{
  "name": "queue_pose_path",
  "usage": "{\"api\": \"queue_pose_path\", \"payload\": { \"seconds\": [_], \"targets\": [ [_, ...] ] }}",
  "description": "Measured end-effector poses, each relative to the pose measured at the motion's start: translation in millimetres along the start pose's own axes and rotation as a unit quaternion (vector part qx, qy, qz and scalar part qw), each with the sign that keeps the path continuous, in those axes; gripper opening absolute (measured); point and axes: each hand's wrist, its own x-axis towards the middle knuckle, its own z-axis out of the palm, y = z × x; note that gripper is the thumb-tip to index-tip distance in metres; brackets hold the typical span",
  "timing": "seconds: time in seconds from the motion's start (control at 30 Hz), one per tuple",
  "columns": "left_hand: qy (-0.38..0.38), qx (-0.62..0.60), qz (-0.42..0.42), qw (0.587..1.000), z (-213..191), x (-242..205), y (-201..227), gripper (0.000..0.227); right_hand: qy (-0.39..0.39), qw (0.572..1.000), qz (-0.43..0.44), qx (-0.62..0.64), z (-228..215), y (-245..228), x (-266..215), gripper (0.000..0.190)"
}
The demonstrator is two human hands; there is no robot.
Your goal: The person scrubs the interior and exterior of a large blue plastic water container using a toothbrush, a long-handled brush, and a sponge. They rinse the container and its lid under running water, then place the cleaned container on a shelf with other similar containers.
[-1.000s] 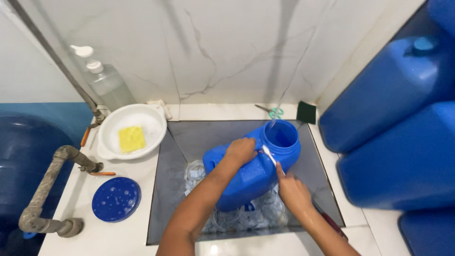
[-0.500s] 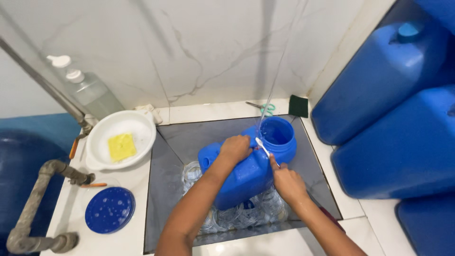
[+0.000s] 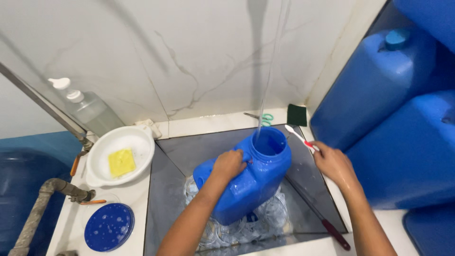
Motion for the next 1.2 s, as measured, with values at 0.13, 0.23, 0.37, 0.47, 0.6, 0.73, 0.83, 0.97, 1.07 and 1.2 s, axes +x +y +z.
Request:
{"api": "queue_pose_path", "payload": {
  "seconds": [0.13,0.23,0.37,0.47,0.6,0.73,0.83,0.97,1.07,1.2],
  "targets": [
    [0.011,0.001,0.021,1.0,0.0,-9.5,4.3,0.031,0.03,0.978,-0.204,-0.01,52.1,-9.3,142.1,0.037],
    [0.009,0.002,-0.004,1.0,1.3,-11.2,5.0,0.031,0.216,0.903,-0.363,-0.077,95.3,-46.8,232.6,0.049],
    [0.002,0.021,-0.024,0.999,-1.6,-2.9,1.1,0.032,-0.027,0.948,-0.315,0.012,93.5,-105.1,230.3,0.024],
    [-0.002,0.028,-0.049,0.998,-2.5,6.6,-0.1,0.033,-0.369,0.865,-0.181,0.289,77.3,-133.3,172.7,0.023],
    [0.009,0.009,-0.073,0.997,-5.2,13.0,2.2,0.036,-0.395,0.846,-0.088,0.347,40.9,-152.6,139.1,0.022],
    [0.01,-0.045,-0.152,0.987,6.1,8.5,-2.4,0.047,-0.349,0.852,-0.086,0.381,41.6,-146.5,127.3,0.022],
    [0.073,-0.084,-0.178,0.978,28.1,-9.6,-4.6,0.047,-0.279,0.922,-0.149,0.222,47.5,-142.1,128.1,0.025],
    [0.097,-0.084,-0.164,0.978,31.1,-34.7,1.7,0.048,-0.201,0.959,-0.182,0.083,51.3,-138.5,135.3,0.022],
    [0.052,-0.016,-0.073,0.996,8.7,-38.3,0.6,0.052,-0.334,0.876,-0.159,0.31,56.7,-143.3,141.6,0.021],
    [0.103,0.105,-0.02,0.989,24.4,2.8,23.3,0.05,-0.35,0.831,-0.061,0.429,40.7,-151.2,145.4,0.019]
  ]
}}
